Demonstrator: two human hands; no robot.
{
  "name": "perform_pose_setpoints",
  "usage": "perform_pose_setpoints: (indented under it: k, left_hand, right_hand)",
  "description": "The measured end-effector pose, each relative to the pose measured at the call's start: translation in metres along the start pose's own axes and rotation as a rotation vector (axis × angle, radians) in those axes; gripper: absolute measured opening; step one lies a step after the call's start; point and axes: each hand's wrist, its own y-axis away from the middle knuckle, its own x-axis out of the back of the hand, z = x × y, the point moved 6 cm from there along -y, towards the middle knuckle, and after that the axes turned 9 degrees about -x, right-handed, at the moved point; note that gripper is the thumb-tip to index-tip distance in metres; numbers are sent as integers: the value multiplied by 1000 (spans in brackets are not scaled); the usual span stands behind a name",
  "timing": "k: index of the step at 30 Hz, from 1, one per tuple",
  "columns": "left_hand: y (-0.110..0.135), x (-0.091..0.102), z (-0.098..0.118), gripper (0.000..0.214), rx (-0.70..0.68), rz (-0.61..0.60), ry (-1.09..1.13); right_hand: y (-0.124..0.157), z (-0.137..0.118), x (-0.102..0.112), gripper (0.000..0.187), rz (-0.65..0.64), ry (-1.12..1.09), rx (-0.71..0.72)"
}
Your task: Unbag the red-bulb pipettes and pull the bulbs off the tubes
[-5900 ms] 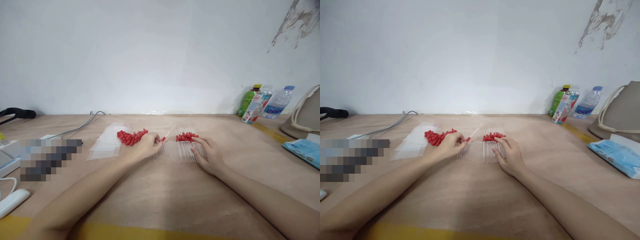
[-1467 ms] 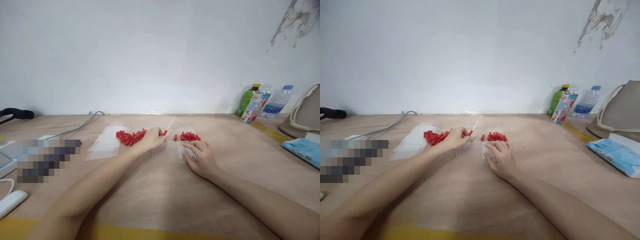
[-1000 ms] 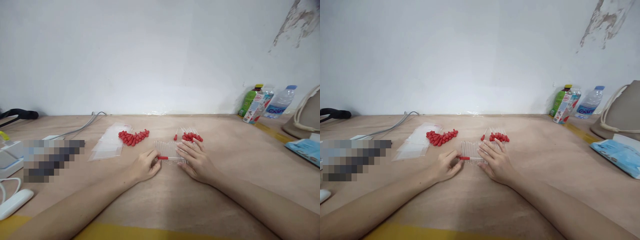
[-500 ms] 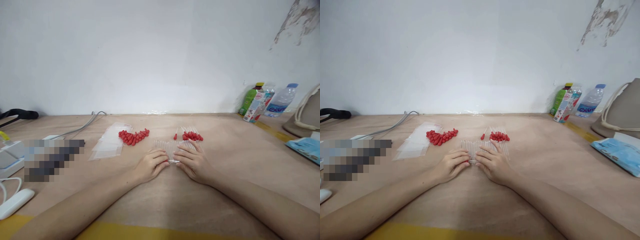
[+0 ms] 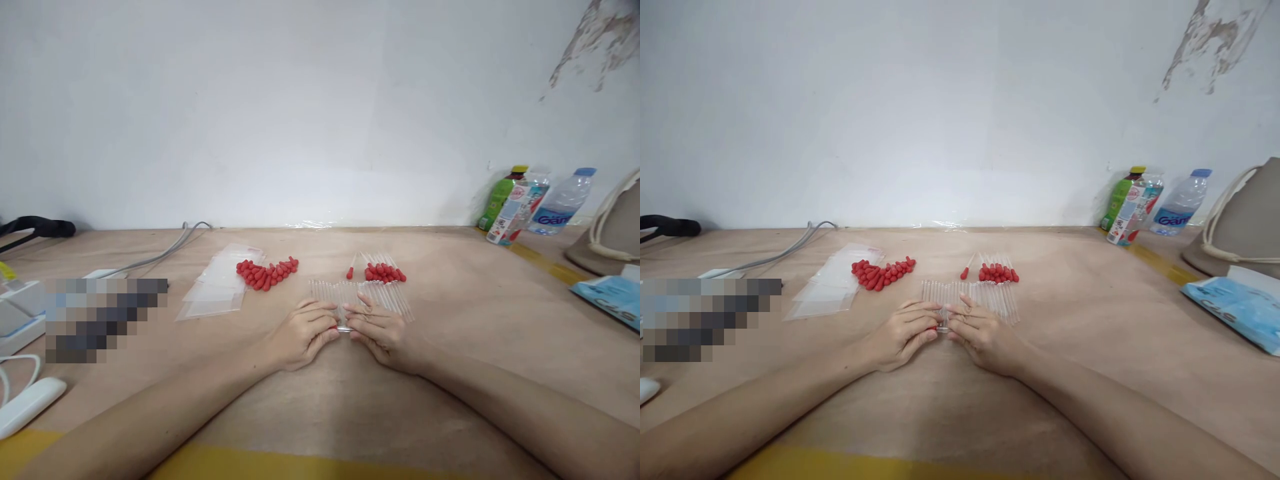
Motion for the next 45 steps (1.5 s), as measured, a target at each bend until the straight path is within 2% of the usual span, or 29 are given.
perform_pose_setpoints:
  k: [12, 19, 24, 27, 29, 34, 38, 42, 45]
  left_hand:
    - [4, 1, 0, 16, 8, -34, 35]
    - [16, 8, -6, 17, 29, 37, 23]
    - [37, 24, -30, 16, 168, 160, -70]
    - [41, 38, -45, 20, 238, 233, -146]
    - [41, 52, -59, 24, 321, 277, -209]
    - [46, 95, -108, 29, 606, 311, -310]
    - [57, 121, -150, 37, 827, 266, -224]
    - [69, 131, -176, 37, 946, 278, -231]
    - [74, 124, -185, 35, 947, 253, -240]
  right_hand:
    - [5, -4, 5, 26, 13, 69, 69]
    - [13, 4, 15, 32, 15, 69, 49]
    - [9, 32, 36, 18, 128, 193, -203]
    - [2, 39, 33, 17, 133, 329, -320]
    - [-3, 39, 27, 19, 116, 345, -360]
    - [-8, 40, 17, 16, 144, 319, -425]
    - [-8, 40, 14, 14, 138, 339, -419]
    - [-8, 36, 9, 14, 57, 364, -386]
    - [-8, 33, 6, 19, -25, 372, -371]
